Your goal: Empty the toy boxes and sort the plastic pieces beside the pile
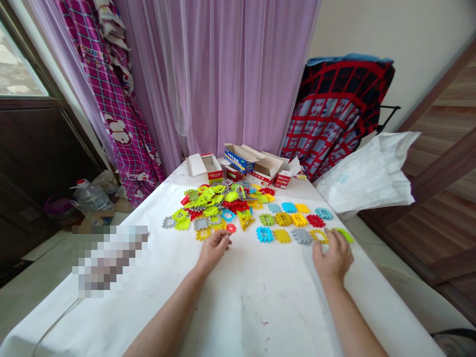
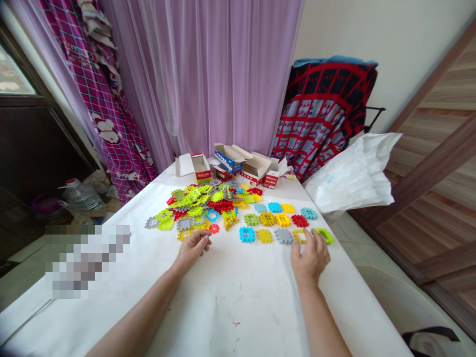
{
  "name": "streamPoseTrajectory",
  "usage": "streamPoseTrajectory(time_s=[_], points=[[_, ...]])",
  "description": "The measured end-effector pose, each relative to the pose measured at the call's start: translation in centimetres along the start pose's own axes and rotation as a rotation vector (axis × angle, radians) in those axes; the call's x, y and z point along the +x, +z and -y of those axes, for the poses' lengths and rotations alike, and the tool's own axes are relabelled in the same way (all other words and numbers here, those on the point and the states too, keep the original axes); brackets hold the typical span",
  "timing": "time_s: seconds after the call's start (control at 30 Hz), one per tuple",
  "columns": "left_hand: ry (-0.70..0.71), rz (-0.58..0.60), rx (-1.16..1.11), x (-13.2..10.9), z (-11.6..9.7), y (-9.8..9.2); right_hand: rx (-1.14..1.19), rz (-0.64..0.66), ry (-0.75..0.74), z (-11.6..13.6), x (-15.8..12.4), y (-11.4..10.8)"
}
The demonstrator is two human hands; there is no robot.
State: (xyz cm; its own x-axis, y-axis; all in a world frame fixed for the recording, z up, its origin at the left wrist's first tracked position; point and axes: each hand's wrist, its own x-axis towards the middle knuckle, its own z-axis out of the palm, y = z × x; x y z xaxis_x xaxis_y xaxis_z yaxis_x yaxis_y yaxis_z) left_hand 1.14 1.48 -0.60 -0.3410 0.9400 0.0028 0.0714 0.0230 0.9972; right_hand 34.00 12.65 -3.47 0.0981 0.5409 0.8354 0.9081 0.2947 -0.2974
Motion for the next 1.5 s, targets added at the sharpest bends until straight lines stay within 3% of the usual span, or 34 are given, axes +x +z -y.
streamPoseTrajectory(time_s=[0.17,0.3,0.53,0.8,0.9,1.0,1.3,1.4,1.5], points=[[0.063,0.001,0.083,0.0,0.4,0.0,0.143,0.129,-0.283,7.9,-1.3,1.1],[0.128,0.004,0.200,0.1,0.9,0.1,0.199,0.147,-0.317,11.6,-1.9,1.7],[0.191,-0.052,0.520,1.1,0.9,-0.6,0.263,0.137,-0.213,11.1,-2.2,2.4],[0.209,-0.244,0.936,6.9,-3.8,-5.6,0.313,0.118,-0.131,10.5,-2.3,2.7],[0.303,-0.235,1.126,8.7,-5.1,-6.7,0.329,0.138,-0.125,10.5,-2.2,2.7],[0.372,-0.196,1.283,9.6,-5.5,-6.7,0.347,0.147,-0.117,10.4,-2.3,2.9],[0.346,-0.214,1.103,10.6,-6.5,-5.5,0.364,0.159,-0.117,10.2,-2.3,3.2],[0.231,-0.225,0.699,9.7,-7.1,-4.5,0.378,0.164,-0.119,10.2,-2.3,3.1],[0.074,-0.158,0.361,7.9,-6.6,-2.6,0.384,0.184,-0.115,10.4,-2.3,3.0]])
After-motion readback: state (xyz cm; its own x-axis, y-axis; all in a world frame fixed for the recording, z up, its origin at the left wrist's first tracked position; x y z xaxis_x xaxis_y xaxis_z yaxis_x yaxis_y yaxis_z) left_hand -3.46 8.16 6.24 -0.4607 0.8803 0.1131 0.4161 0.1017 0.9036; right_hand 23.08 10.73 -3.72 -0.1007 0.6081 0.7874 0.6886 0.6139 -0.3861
